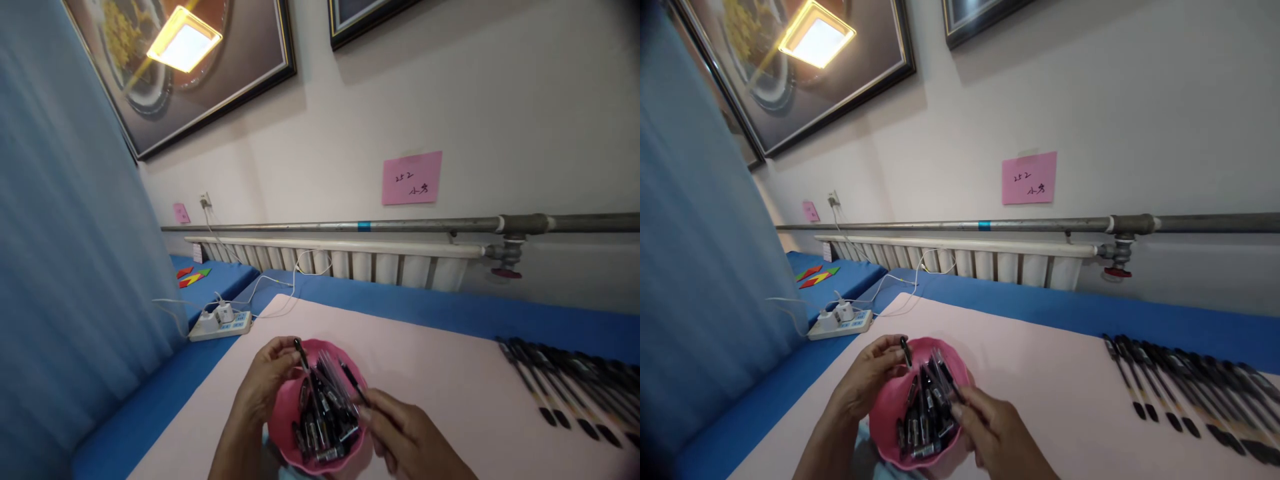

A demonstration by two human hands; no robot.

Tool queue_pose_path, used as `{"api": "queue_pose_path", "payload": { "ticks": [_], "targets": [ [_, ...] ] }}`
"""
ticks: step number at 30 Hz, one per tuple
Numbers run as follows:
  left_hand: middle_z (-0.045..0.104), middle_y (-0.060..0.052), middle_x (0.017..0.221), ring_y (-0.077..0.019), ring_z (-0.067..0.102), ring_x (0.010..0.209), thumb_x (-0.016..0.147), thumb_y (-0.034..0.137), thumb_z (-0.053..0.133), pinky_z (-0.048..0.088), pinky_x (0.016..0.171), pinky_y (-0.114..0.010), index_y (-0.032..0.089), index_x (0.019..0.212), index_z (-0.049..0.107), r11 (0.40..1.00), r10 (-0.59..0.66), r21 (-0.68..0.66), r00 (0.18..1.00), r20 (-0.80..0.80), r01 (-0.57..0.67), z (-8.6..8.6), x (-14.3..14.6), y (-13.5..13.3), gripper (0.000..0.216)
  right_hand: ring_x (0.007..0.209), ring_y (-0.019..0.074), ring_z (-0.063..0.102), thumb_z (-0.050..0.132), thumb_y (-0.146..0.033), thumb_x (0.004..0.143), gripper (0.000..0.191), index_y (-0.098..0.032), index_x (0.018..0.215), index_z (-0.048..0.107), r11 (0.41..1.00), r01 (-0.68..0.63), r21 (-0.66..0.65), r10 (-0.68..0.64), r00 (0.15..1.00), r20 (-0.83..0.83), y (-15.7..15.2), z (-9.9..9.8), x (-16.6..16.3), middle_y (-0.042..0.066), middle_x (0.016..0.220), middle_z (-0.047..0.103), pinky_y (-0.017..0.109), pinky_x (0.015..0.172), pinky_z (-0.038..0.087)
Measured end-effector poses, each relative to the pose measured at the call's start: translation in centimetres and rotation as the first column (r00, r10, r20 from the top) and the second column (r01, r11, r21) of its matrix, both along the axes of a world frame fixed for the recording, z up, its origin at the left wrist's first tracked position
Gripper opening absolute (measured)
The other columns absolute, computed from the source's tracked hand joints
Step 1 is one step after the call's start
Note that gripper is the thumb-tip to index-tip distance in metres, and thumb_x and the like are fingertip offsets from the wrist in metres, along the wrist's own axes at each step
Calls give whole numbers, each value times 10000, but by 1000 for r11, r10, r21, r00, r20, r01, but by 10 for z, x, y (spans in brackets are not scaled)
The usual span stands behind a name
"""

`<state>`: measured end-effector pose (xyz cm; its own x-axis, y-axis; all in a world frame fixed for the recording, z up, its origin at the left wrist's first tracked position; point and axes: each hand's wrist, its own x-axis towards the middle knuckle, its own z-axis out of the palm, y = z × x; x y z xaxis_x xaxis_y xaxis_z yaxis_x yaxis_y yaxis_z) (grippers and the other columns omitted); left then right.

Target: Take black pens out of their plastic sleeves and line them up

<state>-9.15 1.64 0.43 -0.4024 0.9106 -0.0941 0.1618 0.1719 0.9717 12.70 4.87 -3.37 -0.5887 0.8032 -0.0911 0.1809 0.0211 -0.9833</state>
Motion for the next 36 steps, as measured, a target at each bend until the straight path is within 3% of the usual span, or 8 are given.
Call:
{"api": "queue_pose_path", "payload": {
  "ticks": [2, 4, 6, 9, 21, 28, 36],
  "targets": [
    [668, -57, 862, -171, 642, 783, 691, 279, 652, 500, 719, -306, 161, 931, 568, 995, -17, 98, 950, 313, -14, 0, 4, 1, 280, 372, 67, 388, 470, -422, 821, 259, -206, 830, 614, 996, -69, 54, 67, 997, 32, -6, 3, -2, -73, 502, 457, 185, 363, 289],
    [668, -51, 816, -168, 648, 752, 640, 215, 722, 510, 698, -298, 148, 885, 583, 986, -67, 165, 818, 572, -35, -2, 8, 2, 289, 393, 69, 373, 467, -407, 832, 251, -213, 821, 626, 991, -92, 97, 87, 995, 59, -9, 5, -4, -75, 509, 433, 189, 390, 297],
    [673, -50, 809, -156, 650, 726, 628, 159, 740, 511, 679, -276, 145, 870, 596, 974, -125, 221, 718, 685, -41, -4, 13, 3, 282, 420, 78, 380, 466, -394, 838, 242, -216, 813, 628, 985, -94, 146, 82, 993, 85, -9, 7, -4, -73, 515, 430, 192, 416, 308],
    [678, -50, 821, -144, 651, 714, 653, 121, 721, 517, 674, -261, 145, 874, 603, 966, -167, 257, 681, 713, -32, -4, 20, 3, 252, 451, 89, 402, 454, -376, 849, 242, -215, 792, 626, 972, -89, 217, 64, 991, 117, -8, 10, -3, -65, 528, 452, 198, 453, 329],
    [687, -66, 791, -166, 667, 721, 639, 123, 736, 534, 637, -250, 120, 851, 599, 981, -112, 193, 710, 695, -34, -1, 25, 5, 252, 538, 113, 443, 435, -349, 854, 244, -209, 781, 621, 938, -83, 338, 27, 985, 170, -7, 7, -4, -48, 590, 488, 204, 499, 341],
    [685, -66, 787, -185, 673, 762, 638, 122, 735, 533, 641, -246, 120, 832, 605, 982, -122, 187, 700, 704, -17, 2, 28, 4, 233, 487, 100, 389, 422, -347, 865, 237, -207, 772, 589, 955, -94, 282, 51, 986, 157, -9, 10, -2, -69, 535, 402, 200, 467, 308],
    [693, -66, 787, -184, 677, 755, 624, 126, 747, 533, 654, -252, 125, 842, 604, 983, -105, 178, 690, 716, -36, 0, 26, 6, 260, 531, 110, 398, 416, -348, 861, 235, -209, 745, 566, 948, -105, 300, 56, 985, 166, -7, 11, -1, -63, 566, 411, 210, 499, 316]
  ]
}}
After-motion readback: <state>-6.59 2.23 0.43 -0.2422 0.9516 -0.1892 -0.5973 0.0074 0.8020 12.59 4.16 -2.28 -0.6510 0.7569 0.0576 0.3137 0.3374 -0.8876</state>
